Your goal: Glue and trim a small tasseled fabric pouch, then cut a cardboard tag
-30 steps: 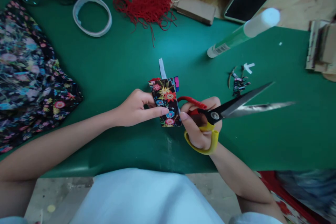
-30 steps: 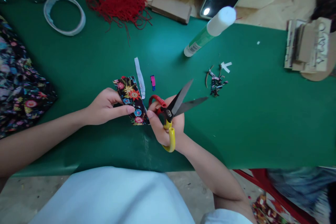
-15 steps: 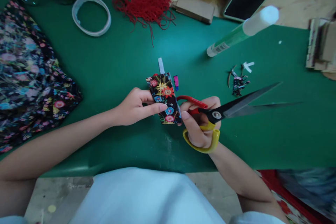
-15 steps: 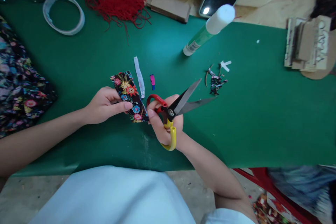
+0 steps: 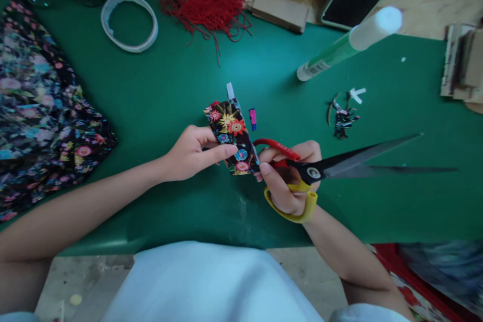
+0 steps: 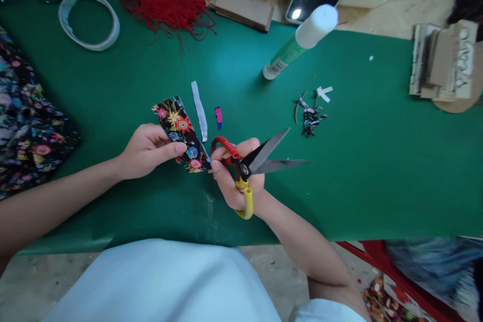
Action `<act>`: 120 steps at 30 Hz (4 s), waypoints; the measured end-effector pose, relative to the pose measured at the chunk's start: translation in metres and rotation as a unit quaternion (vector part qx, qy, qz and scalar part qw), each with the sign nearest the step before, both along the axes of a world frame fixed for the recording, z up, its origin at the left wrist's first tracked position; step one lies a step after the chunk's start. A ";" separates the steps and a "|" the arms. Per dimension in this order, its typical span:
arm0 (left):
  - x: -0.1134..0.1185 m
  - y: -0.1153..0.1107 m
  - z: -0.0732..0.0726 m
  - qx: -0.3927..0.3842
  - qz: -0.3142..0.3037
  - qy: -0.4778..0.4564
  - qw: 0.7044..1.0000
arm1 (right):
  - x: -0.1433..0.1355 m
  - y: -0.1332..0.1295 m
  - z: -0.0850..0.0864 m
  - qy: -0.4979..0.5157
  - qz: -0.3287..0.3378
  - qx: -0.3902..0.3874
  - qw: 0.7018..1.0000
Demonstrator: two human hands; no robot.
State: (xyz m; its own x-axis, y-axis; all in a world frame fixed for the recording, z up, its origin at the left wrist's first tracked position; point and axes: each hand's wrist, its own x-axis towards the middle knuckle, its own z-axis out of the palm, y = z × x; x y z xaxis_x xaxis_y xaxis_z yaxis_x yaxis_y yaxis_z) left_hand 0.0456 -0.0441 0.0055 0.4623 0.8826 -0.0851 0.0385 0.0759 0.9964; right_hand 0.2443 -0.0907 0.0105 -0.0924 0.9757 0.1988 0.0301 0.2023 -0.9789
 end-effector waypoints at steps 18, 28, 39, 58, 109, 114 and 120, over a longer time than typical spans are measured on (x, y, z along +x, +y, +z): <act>-0.005 0.002 -0.005 0.178 -0.153 0.100 0.967 | 0.003 0.004 -0.012 -0.085 -0.038 0.055 0.994; -0.005 0.002 -0.003 0.173 -0.158 0.102 0.967 | 0.001 0.010 -0.015 -0.001 0.008 0.037 0.999; -0.003 0.003 -0.002 0.207 -0.154 0.079 0.963 | -0.009 0.017 -0.012 0.007 -0.035 0.064 0.997; -0.005 0.004 -0.003 0.176 -0.191 0.099 0.961 | -0.021 0.021 -0.011 0.050 -0.047 0.048 0.996; -0.011 0.010 -0.002 0.103 -0.227 0.070 0.966 | -0.012 0.015 -0.013 0.068 -0.010 -0.003 0.998; -0.011 0.010 -0.003 0.103 -0.216 0.055 0.969 | -0.013 0.015 -0.013 0.076 -0.006 0.025 0.997; -0.012 0.010 -0.004 0.094 -0.218 0.056 0.970 | -0.014 0.017 -0.011 0.101 0.021 -0.001 0.995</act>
State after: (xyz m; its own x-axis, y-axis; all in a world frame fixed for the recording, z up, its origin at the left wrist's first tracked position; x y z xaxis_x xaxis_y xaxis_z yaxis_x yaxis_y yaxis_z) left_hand 0.0334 -0.0338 0.0014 0.7929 0.6093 -0.0128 0.1342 -0.1541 0.9789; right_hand 0.2307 -0.0737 -0.0008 -0.0908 0.9721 0.2161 -0.1752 0.1981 -0.9644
